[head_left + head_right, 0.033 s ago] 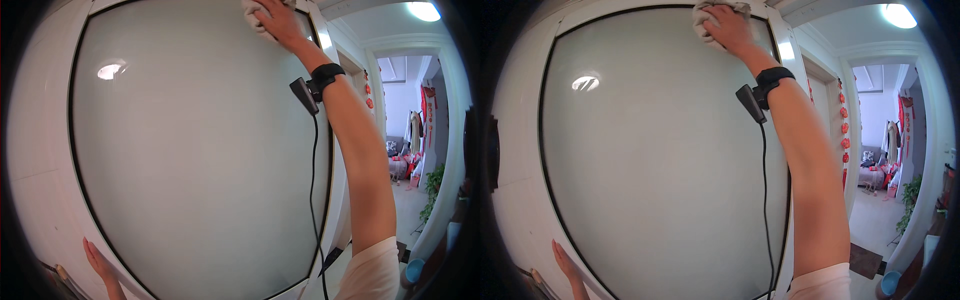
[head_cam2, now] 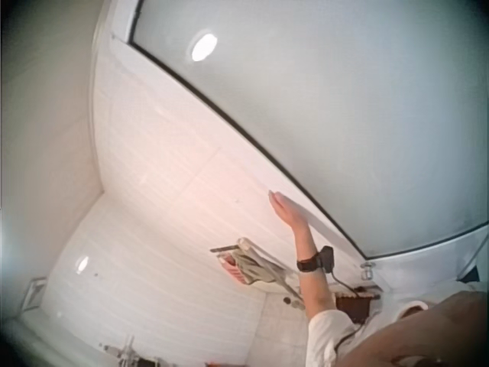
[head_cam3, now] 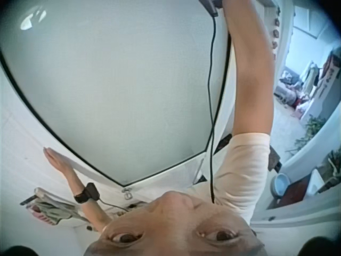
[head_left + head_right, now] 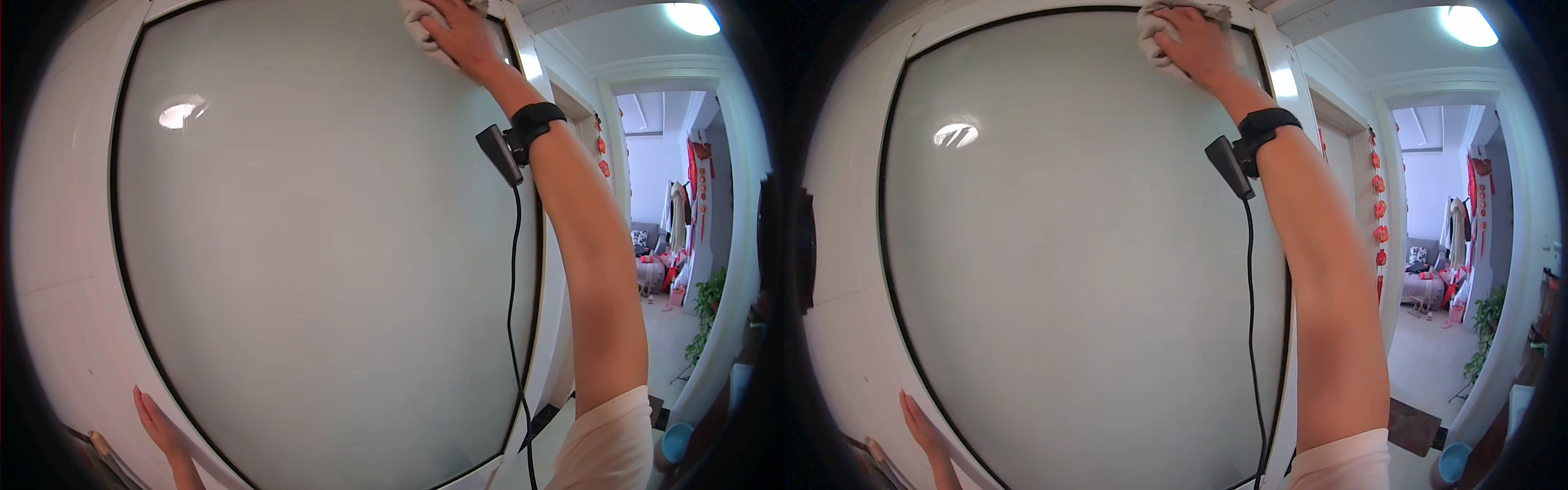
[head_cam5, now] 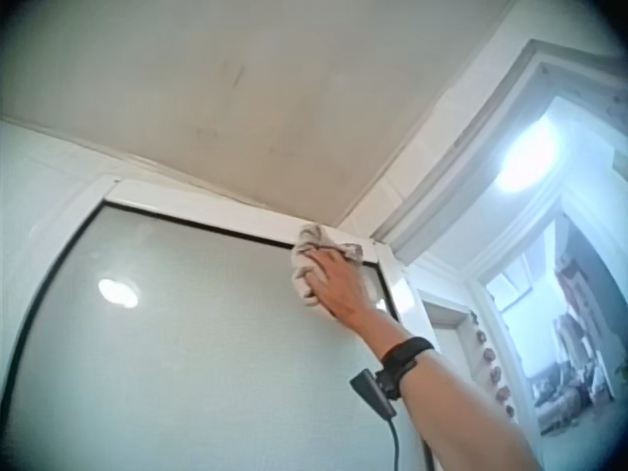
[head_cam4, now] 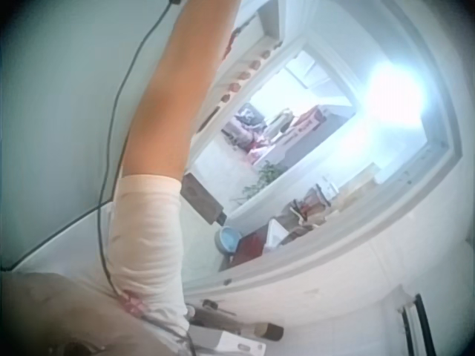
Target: The person wipes the toilet seat and rim with a cloth, then rinses the cloth in a bucket of water. After wringing it out, the person wipes the frosted glass panel on the bathroom door and the door frame.
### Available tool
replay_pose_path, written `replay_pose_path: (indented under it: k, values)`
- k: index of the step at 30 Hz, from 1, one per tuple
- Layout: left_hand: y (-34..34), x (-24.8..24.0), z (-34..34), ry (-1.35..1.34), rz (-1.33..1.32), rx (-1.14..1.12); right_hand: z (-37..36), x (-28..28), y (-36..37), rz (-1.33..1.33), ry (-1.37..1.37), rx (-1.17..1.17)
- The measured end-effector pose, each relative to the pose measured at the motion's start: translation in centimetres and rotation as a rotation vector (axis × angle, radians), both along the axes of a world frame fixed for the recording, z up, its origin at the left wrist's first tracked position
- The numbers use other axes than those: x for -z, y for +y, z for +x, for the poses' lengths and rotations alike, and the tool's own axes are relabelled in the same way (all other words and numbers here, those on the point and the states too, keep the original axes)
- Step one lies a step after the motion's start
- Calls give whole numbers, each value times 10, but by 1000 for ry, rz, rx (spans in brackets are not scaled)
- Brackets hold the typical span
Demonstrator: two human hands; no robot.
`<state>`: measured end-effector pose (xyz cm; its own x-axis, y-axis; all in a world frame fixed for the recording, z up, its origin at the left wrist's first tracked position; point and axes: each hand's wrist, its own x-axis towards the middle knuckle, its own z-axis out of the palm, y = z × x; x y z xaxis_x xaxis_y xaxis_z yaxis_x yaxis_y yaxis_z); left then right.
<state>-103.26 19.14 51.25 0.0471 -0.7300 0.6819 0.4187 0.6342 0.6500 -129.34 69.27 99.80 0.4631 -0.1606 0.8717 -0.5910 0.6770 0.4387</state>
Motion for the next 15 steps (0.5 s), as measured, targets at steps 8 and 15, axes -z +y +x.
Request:
replay_pose_path:
  k: [8, 15]
  values:
    - [-9, 3, 0, -7, -49, -73, -46, -11, 57, -177, 42, 29]
    - [-8, 1, -3, 34, -66, -50, -55, -8, 54, -257, 31, 787]
